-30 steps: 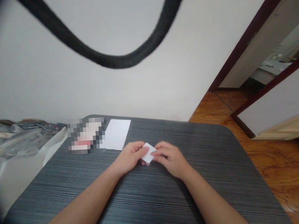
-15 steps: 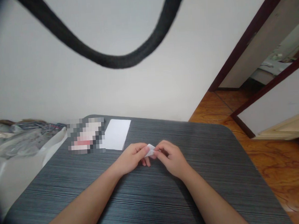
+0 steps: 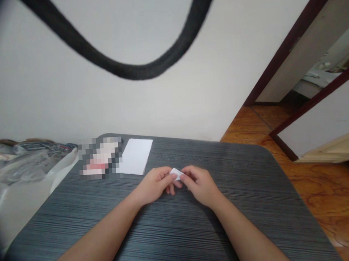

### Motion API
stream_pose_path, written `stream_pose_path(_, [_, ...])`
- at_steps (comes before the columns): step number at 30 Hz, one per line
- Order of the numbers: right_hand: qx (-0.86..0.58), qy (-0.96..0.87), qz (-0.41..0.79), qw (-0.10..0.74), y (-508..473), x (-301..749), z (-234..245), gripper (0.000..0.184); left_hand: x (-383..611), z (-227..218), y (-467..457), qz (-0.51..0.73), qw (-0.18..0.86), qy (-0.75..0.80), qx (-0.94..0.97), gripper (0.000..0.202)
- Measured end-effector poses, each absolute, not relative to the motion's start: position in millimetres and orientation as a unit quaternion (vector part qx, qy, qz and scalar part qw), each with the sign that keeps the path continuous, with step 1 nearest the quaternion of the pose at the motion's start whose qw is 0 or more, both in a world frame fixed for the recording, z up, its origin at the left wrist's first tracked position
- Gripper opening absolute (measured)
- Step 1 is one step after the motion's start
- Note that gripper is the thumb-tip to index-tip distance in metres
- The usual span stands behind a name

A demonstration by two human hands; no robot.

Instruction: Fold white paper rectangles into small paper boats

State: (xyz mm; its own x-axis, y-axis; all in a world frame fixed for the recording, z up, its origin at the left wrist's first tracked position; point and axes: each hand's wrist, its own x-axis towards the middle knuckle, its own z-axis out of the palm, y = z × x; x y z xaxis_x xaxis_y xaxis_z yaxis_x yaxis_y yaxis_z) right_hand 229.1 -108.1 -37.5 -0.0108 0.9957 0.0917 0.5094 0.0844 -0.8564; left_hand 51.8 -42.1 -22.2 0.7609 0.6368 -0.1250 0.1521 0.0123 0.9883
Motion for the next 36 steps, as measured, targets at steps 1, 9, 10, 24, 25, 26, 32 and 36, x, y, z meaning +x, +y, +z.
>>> stream_pose_path(1, [-0.602, -0.638, 0.32, 0.357, -108.3, 229.6, -36.1, 0.021, 51.8, -22.7, -42.1, 0.186, 0.647, 0.292, 0.679, 0.034])
stream_pose_path(9, [-0.612, -0.654, 0.297, 0.332, -108.9, 228.9, -31.9, 0.033, 51.9, -24.3, -42.5, 0.185, 0.626, 0.302, 0.695, 0.036])
stream_pose_path(10, [-0.611, -0.654, 0.296, 0.333, -108.9, 228.6, -31.6, 0.034, 52.0, -24.0, -42.6, 0.185, 0.625, 0.302, 0.696, 0.036])
stream_pose_path(24, [-0.606, -0.627, 0.351, 0.341, -108.7, 227.3, -29.9, 0.035, 53.0, -22.4, -44.3, 0.194, 0.616, 0.312, 0.697, 0.039])
stream_pose_path(25, [-0.605, -0.624, 0.356, 0.343, -108.7, 227.3, -30.3, 0.035, 53.1, -22.6, -44.4, 0.195, 0.615, 0.313, 0.697, 0.039])
stream_pose_path(26, [-0.604, -0.622, 0.36, 0.345, -108.7, 227.3, -30.7, 0.034, 53.2, -22.8, -44.5, 0.196, 0.615, 0.315, 0.696, 0.039])
stream_pose_path(32, [-0.608, -0.61, 0.37, 0.35, -109.2, 228.7, -34.1, 0.038, 53.5, -24.5, -44.2, 0.198, 0.612, 0.315, 0.698, 0.039])
stream_pose_path(36, [-0.603, -0.588, 0.381, 0.383, -109.0, 233.1, -37.5, 0.041, 53.4, -24.9, -43.2, 0.2, 0.621, 0.321, 0.687, 0.04])
